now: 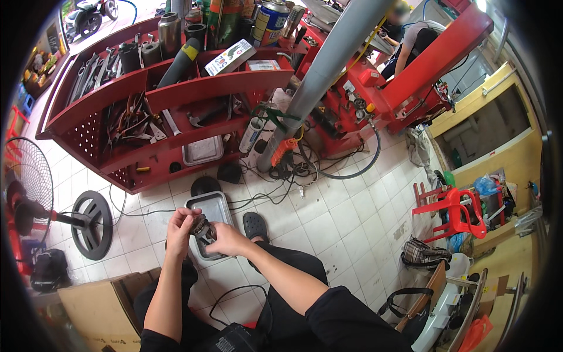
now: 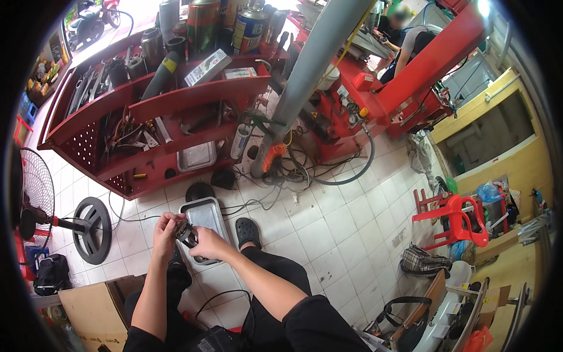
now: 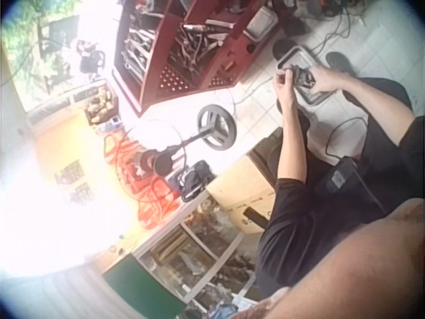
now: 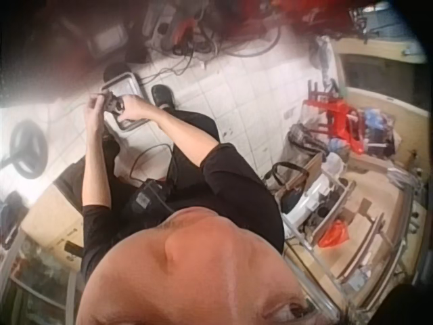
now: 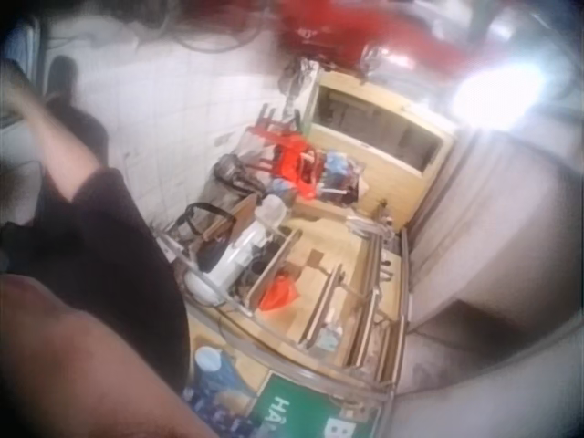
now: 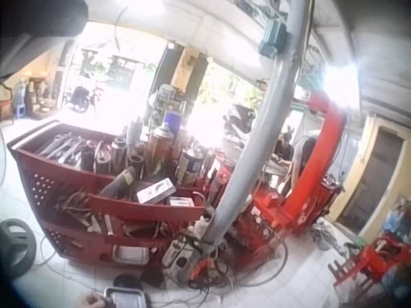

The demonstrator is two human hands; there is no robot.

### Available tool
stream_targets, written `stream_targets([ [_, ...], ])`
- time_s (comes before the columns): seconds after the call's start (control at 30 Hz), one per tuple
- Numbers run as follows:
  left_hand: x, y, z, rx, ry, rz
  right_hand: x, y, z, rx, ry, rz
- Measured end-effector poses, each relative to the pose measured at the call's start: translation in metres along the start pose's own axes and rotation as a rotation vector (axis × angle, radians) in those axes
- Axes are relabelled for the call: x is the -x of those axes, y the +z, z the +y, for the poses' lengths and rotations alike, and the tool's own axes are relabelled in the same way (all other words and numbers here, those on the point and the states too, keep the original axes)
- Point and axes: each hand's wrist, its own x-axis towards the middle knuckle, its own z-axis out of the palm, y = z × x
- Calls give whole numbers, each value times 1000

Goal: The person sits on a low stool and assembles a mechanical component, likely a starter motor, using a screwdriver. They insert a screw into the housing, tighten it, and manipulate the internal parts to ensure proper alignment.

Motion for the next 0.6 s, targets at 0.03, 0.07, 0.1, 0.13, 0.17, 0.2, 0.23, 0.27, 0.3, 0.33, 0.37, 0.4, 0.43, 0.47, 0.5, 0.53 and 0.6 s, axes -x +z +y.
stream_targets([
  [0.03, 3, 12, 10, 41, -13, 9, -1, 1, 3, -16, 10, -16],
  [0.07, 6, 24, 24, 80, -16, 10, -1, 1, 5, -37, 12, -15],
  [0.1, 4, 24, 23, 43, -12, 8, -2, 1, 7, -56, 15, -15],
  [0.13, 2, 22, 21, 7, -7, 7, -2, 0, 9, -75, 17, -15],
  [0.17, 3, 17, 21, -33, -4, 11, -4, 4, 9, -85, -3, -28],
  [0.2, 3, 11, 20, -72, -18, 40, -6, 7, 10, -93, -24, -41],
  [0.23, 5, 6, 18, -132, -30, 48, -8, 14, 14, -112, -43, -56],
  [0.27, 5, 2, 17, -190, -41, 58, -11, 18, 19, -127, -76, -47],
  [0.3, 3, -3, 15, -247, -52, 70, -11, 20, 22, -140, -109, -41],
  [0.33, 2, -8, 11, -188, -65, 132, -8, 19, 13, -161, -61, -83],
  [0.37, 4, -13, 7, -192, 50, 104, -11, 25, 13, -182, -49, -78],
  [0.4, 4, -3, 16, -304, 43, 85, -12, 24, 15, -192, -19, -103],
  [0.43, 6, 3, 24, -97, -18, 23, -14, 29, 22, -195, -94, -26],
  [0.47, 6, -4, 26, -34, -34, -36, -16, 32, 23, -219, -128, 5],
  [0.5, 4, -1, 26, -134, -43, -47, -19, 32, 35, -167, -97, 27],
  [0.53, 3, 0, 27, -220, -10, -86, -22, 33, 44, -168, -76, 11],
  [0.6, 7, 4, 34, -240, -24, -40, -16, 33, 35, -217, -52, -20],
])
